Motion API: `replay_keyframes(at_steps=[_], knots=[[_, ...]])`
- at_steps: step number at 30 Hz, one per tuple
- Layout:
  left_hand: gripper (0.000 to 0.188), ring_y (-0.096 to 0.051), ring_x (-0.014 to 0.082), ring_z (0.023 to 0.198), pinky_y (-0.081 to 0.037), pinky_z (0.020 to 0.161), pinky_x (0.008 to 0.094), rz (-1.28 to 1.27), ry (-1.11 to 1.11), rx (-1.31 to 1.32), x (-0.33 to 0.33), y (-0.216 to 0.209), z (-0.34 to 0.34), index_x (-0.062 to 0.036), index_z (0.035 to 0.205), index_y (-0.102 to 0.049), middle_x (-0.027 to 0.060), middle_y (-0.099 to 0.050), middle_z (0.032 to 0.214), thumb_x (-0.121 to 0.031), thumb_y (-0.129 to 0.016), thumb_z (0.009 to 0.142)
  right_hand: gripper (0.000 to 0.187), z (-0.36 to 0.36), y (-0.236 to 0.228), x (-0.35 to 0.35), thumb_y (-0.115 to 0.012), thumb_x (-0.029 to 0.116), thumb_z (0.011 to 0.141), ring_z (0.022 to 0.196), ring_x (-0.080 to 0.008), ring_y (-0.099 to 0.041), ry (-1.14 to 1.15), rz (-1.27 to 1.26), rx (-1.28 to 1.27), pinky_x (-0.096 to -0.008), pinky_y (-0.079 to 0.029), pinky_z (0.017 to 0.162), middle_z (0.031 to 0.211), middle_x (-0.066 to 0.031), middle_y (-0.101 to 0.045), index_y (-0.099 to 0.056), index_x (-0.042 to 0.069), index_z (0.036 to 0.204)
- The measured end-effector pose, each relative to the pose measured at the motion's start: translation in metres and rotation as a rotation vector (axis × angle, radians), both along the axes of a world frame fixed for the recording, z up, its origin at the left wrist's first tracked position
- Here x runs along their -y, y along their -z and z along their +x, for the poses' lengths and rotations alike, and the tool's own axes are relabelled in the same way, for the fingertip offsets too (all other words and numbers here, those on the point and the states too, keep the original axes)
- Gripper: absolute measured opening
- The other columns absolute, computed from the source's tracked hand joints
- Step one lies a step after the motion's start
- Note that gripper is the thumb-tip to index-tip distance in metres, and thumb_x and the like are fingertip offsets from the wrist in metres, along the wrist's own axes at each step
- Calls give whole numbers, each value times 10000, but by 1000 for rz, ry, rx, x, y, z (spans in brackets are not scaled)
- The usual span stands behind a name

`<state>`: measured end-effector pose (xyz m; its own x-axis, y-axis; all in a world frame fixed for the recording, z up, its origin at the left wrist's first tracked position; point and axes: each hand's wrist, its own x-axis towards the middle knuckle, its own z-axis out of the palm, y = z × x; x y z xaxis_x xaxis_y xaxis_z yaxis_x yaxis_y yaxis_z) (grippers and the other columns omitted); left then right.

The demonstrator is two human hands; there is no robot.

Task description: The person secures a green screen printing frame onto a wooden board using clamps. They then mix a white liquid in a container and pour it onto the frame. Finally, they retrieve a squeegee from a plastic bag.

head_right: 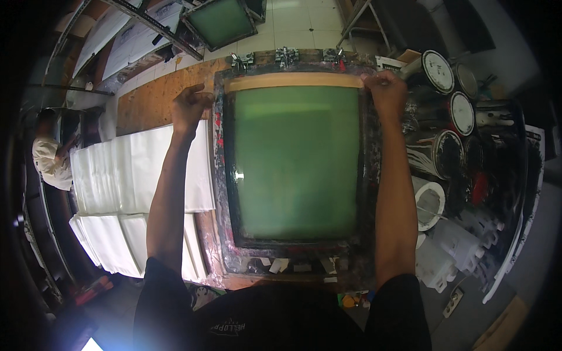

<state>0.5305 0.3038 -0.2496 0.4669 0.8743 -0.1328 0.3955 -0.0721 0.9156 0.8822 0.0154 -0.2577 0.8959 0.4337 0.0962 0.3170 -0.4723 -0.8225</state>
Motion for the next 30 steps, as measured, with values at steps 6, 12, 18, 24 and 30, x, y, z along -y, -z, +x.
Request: replay_keyframes(at_steps=[6,12,18,24,30], knots=[[227,-710,138,804,-566,714,281,-20,-30,69,-13,8,-1,19,1106,-765,92,-785,962,-74,-803,902,258,10,9,10,-924,203,773,714,-80,-613,-28,39,-85,-272,-495,691,779,2,-717,-762,23,861],[206,-673,111,788,-550,697,268,-9,-98,53,-7,12,10,-32,1047,-787,30,-752,890,-181,-830,910,398,-12,0,-6,-931,242,733,696,-246,-697,101,-142,91,-383,-534,680,766,-107,-711,-762,45,1034],[206,-670,107,762,-544,702,267,68,-92,-20,1,19,11,-16,1027,-785,50,-755,863,-170,-843,903,361,-13,0,-7,-920,302,735,764,-313,-714,120,-351,151,-450,-547,736,795,-102,-719,-754,58,941],[263,-729,157,766,-576,766,310,299,-111,-78,10,34,14,16,1063,-784,110,-792,862,-140,-855,864,326,-18,27,0,-902,302,750,732,-330,-694,183,-190,677,-467,-522,697,765,-114,-700,-716,56,857],[265,-734,215,740,-571,766,343,338,-206,-164,30,24,37,-57,997,-820,134,-785,836,-224,-891,805,300,-23,29,-3,-896,240,776,597,-244,-615,185,-73,387,-392,-499,614,668,-72,-651,-681,38,829]])
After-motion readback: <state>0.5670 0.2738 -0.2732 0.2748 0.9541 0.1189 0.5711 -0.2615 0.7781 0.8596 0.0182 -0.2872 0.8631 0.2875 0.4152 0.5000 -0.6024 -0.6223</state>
